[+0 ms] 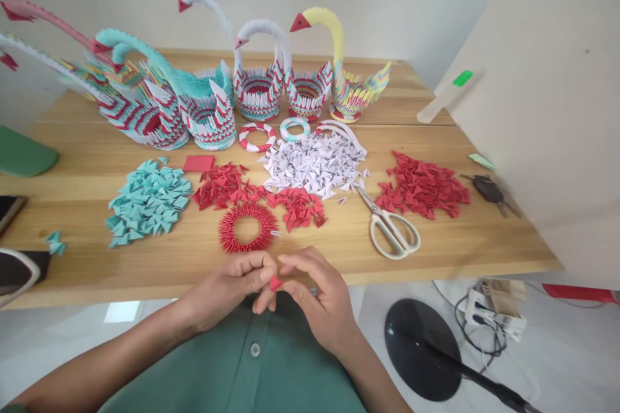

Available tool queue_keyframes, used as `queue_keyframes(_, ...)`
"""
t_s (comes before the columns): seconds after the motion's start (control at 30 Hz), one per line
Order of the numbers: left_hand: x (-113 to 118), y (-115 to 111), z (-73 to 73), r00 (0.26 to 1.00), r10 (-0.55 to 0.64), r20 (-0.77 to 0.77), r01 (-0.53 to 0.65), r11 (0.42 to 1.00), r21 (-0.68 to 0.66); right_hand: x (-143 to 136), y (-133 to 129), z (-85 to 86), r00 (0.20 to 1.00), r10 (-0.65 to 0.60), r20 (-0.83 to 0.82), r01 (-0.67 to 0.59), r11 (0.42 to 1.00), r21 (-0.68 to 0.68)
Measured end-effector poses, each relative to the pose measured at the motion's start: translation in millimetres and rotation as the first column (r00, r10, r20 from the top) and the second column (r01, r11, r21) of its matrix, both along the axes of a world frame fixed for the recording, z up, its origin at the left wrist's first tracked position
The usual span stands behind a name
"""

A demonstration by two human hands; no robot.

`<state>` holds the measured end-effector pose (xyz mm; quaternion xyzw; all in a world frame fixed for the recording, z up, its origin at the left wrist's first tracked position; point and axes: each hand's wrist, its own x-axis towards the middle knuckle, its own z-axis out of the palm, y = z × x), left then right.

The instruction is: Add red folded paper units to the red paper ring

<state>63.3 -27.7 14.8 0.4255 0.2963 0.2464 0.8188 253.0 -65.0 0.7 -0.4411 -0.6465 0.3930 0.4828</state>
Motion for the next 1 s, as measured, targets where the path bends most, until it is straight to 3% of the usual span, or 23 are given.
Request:
queue_keyframes(0.1, 2.6, -3.2, -5.7, 0.998, -0.036, 0.046, 0.043, 0.987, -0.156, -1.7, 1.4, -0.7, 1.0, 0.017, 0.012, -0.017, 1.0, 0.002)
queue_keyframes(0.23, 4.0, -5.2, -10.8, 0.993, -0.091, 0.074, 0.105, 0.97, -0.218, -5.7, 1.4, 3.5, 0.998, 0.053, 0.029, -0.053, 0.998, 0.034)
queue_keyframes(0.33, 1.1, -5.8, -8.7, 0.992, -0.128, -0.006, 0.127, 0.986, -0.106, -8.6, 0.2, 7.6, 0.998, 0.015, 0.064, -0.018, 0.999, 0.05)
queue_keyframes(0.4, -3.1, -6.0, -5.0, 0.985, -0.074, -0.158, 0.096, 0.986, 0.136, -9.9, -0.9, 8.9, 0.994, -0.065, 0.093, 0.058, 0.996, 0.071)
queue_keyframes(0.43, -5.4, -6.0, -3.1, 0.971, 0.0, -0.24, 0.072, 0.954, 0.292, -10.2, -1.5, 9.1, 0.988, -0.105, 0.116, 0.096, 0.992, 0.082)
queue_keyframes(0.5, -9.5, -5.7, 0.2, 0.925, 0.184, -0.332, 0.035, 0.829, 0.558, -10.5, -2.5, 9.0, 0.97, -0.163, 0.179, 0.147, 0.984, 0.101)
queue_keyframes(0.57, -11.3, -4.9, 1.5, 0.89, 0.301, -0.343, 0.02, 0.725, 0.688, -10.6, -2.8, 9.0, 0.952, -0.185, 0.243, 0.16, 0.98, 0.12)
queue_keyframes(0.8, -7.8, -0.7, -4.4, 0.865, 0.387, -0.319, 0.018, 0.612, 0.791, -13.4, -1.2, 9.3, 0.943, -0.15, 0.296, 0.104, 0.98, 0.168)
queue_keyframes(1.0, -10.6, -1.3, -8.7, 0.869, 0.391, -0.304, 0.097, 0.468, 0.878, -13.2, -2.2, 4.7, 0.921, -0.167, 0.353, 0.114, 0.98, 0.165)
